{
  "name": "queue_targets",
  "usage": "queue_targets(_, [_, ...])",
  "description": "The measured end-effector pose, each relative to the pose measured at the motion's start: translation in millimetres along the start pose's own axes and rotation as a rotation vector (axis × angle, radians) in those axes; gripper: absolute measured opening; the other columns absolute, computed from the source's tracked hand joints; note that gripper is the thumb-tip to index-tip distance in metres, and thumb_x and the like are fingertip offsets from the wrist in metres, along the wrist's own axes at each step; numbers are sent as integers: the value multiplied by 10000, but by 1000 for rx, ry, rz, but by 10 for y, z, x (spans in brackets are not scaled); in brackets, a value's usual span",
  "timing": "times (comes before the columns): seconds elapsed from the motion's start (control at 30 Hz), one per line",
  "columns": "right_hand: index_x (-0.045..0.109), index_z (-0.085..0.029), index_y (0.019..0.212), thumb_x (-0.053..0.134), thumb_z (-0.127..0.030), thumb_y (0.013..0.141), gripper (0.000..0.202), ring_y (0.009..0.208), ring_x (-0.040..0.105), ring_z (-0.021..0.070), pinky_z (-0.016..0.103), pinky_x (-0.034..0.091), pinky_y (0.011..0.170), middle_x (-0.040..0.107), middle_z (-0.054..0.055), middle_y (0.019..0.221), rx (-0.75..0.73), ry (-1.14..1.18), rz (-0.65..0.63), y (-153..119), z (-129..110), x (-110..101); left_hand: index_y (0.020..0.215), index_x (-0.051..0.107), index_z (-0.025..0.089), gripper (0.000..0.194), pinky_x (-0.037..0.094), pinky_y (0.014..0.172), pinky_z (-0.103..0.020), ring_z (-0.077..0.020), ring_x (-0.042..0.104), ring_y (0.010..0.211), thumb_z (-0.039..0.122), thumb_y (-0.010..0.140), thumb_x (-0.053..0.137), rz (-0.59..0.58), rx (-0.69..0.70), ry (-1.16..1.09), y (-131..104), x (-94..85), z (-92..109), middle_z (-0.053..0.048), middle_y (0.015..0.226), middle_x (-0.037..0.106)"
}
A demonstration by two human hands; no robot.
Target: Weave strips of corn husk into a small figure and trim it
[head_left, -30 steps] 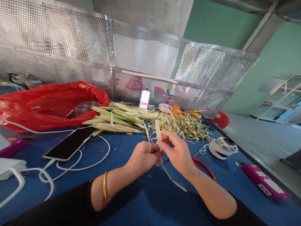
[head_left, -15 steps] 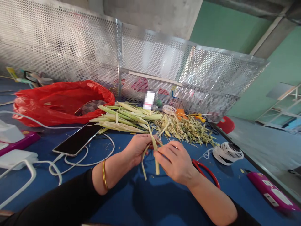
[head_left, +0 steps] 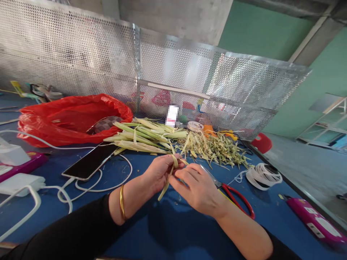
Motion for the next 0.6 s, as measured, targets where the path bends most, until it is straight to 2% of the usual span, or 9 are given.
queue_targets(0.1, [657,-163,888,454,-96,897,213,789,563,181,383,403,906,648,57,842,-42,-19,-52,27,-83,90,597,604,126,62,410,465,-169,-76,520,482,119,652,630,-18,-33,-104,-32,51,-70,9,531,582])
queue_targets(0.13, [656,-167,849,454,-95,897,220,778,567,177,383,405,906,651,55,831,-42,5,-40,31,-89,88,600,612,120,58,398,458,-163,-71,516,481,125,640,653,-6,-27,-109,-39,47,-76,10,529,582])
queue_targets(0.2, [656,-179,850,473,-97,891,205,770,585,166,374,420,881,666,47,826,33,112,62,26,-19,2,606,621,112,101,382,445,-162,-66,505,471,173,633,697,17,-12,-105,-45,31,-80,7,529,584])
queue_targets(0.27, [659,-200,885,502,-119,887,176,780,609,162,354,444,831,682,39,834,239,265,221,-30,193,-127,609,623,112,160,405,465,-170,-64,505,463,234,635,723,41,20,-63,-45,8,-63,4,530,589])
queue_targets(0.37, [657,-216,808,521,-209,889,158,768,627,181,329,472,743,685,42,798,708,497,386,-254,614,-154,646,639,117,206,474,544,-208,-91,568,500,299,646,734,38,45,38,-47,14,-45,-26,565,635])
queue_targets(0.47, [646,-198,728,560,-331,857,204,673,626,196,315,477,669,675,33,683,1121,716,373,-492,849,74,692,666,113,243,494,561,-222,-115,611,542,340,644,739,25,72,123,-56,38,-18,-59,629,676])
queue_targets(0.53, [645,-182,699,598,-391,814,243,582,596,182,301,471,599,642,11,591,1281,877,333,-573,881,264,701,676,112,247,494,557,-216,-112,613,542,345,643,737,39,103,145,-64,33,14,-55,637,679])
queue_targets(0.6, [626,-175,649,627,-428,772,281,501,539,156,285,458,516,579,-17,516,1380,1052,307,-607,860,435,699,680,112,237,496,567,-215,-109,614,543,338,649,730,48,119,154,-68,25,36,-51,635,678])
Point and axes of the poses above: each hand's wrist, its own y-axis towards the middle knuckle, its own x-axis out of the palm, z = x × y, the point moved 8 cm from there along y, towards the middle knuckle
